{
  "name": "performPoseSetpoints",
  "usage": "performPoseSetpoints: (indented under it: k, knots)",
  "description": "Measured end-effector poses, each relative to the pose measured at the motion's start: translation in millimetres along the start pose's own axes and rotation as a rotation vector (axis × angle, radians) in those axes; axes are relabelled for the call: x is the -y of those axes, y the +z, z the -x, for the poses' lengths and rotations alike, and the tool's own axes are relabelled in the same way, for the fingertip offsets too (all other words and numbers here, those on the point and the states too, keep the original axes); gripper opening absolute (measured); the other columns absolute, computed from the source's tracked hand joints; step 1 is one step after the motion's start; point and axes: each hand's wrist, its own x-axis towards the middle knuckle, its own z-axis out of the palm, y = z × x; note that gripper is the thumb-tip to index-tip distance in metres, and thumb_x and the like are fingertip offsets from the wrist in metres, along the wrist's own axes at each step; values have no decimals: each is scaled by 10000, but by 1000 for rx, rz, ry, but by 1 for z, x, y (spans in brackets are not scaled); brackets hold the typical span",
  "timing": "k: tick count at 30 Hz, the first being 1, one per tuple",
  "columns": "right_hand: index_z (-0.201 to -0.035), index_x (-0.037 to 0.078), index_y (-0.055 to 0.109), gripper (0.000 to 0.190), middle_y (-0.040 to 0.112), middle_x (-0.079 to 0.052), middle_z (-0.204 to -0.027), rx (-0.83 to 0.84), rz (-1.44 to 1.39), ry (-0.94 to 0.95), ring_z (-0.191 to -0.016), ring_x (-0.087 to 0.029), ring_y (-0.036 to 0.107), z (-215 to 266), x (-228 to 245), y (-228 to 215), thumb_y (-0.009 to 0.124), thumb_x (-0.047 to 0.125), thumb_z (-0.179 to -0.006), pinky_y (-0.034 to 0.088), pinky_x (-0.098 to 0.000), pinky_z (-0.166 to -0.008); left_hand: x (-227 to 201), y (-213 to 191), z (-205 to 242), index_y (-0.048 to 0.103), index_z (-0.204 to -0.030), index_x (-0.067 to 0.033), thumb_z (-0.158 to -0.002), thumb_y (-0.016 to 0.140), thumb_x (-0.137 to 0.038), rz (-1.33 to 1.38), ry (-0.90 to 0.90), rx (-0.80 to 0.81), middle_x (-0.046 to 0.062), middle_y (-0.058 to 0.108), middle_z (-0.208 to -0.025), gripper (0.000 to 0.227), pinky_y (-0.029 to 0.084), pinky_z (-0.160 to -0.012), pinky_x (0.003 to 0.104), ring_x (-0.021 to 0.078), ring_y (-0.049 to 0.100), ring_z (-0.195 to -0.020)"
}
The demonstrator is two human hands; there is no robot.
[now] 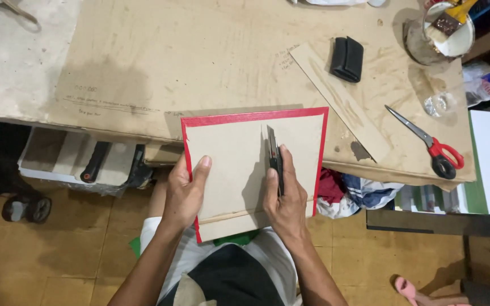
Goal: The person mixes a white substance in a container using a brush, then uses a utility knife to trim a strip of cardboard attached to a red book cover. They apply a small piece of tape to the cover and continue trimming the cardboard strip.
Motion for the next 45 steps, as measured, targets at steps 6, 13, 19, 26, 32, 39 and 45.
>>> performPoseSetpoints:
  k: [6,13,19,26,32,39,45]
  knots:
    - [-1505,81,519,482,657,-291,-1332,30,-9,15,-1163,-474,652,-14,-1,4,544,152,-1029,572,-545,-897,-5,-1,5,680,-1049,-31,-1028,617,-276,-9,119,37,179,750,-851,253,588,-835,460,208,671,-816]
    - [-1524,96,497,478,673,-300,-1295,42,-31,27,-1045,-444,723,-19,1,3,521,158,-1051,590,-534,-820,0,1,6,675,-1044,-30,-1039,603,-275,-38,145,34,161,729,-838,256,574,-859,474,214,669,-830]
    - [-1493,61,535,457,645,-308,-1340,54,8,6,-1183,-494,635,-22,6,-2,534,151,-1045,553,-561,-915,1,4,8,666,-1053,-20,-1049,578,-255,-15,184,41,167,700,-828,251,559,-865,490,244,668,-821]
    - [-1488,59,536,447,649,-324,-1316,79,40,14,-1167,-516,632,-25,20,-9,527,148,-1050,547,-593,-904,7,7,13,672,-1065,-26,-1041,593,-235,-23,239,7,167,688,-838,225,541,-885,495,219,644,-892]
    - [-1487,58,541,448,645,-319,-1326,59,49,-22,-1186,-496,629,-20,13,-6,536,124,-1045,553,-559,-921,9,8,16,677,-1068,-28,-1041,597,-222,-16,250,-8,154,687,-841,212,535,-899,492,212,631,-895]
    - [-1507,46,512,462,630,-321,-1353,17,32,-37,-1205,-474,634,-18,3,4,520,128,-1053,556,-547,-940,3,11,15,690,-1057,-36,-1039,603,-211,14,257,-12,145,695,-818,197,549,-884,474,206,637,-844]
    - [-1489,22,528,452,630,-318,-1354,-7,38,-76,-1211,-468,635,-17,-6,9,534,116,-1047,558,-536,-960,1,14,14,677,-1069,-25,-1033,617,-211,26,248,-16,147,689,-832,198,547,-886,476,194,619,-873]
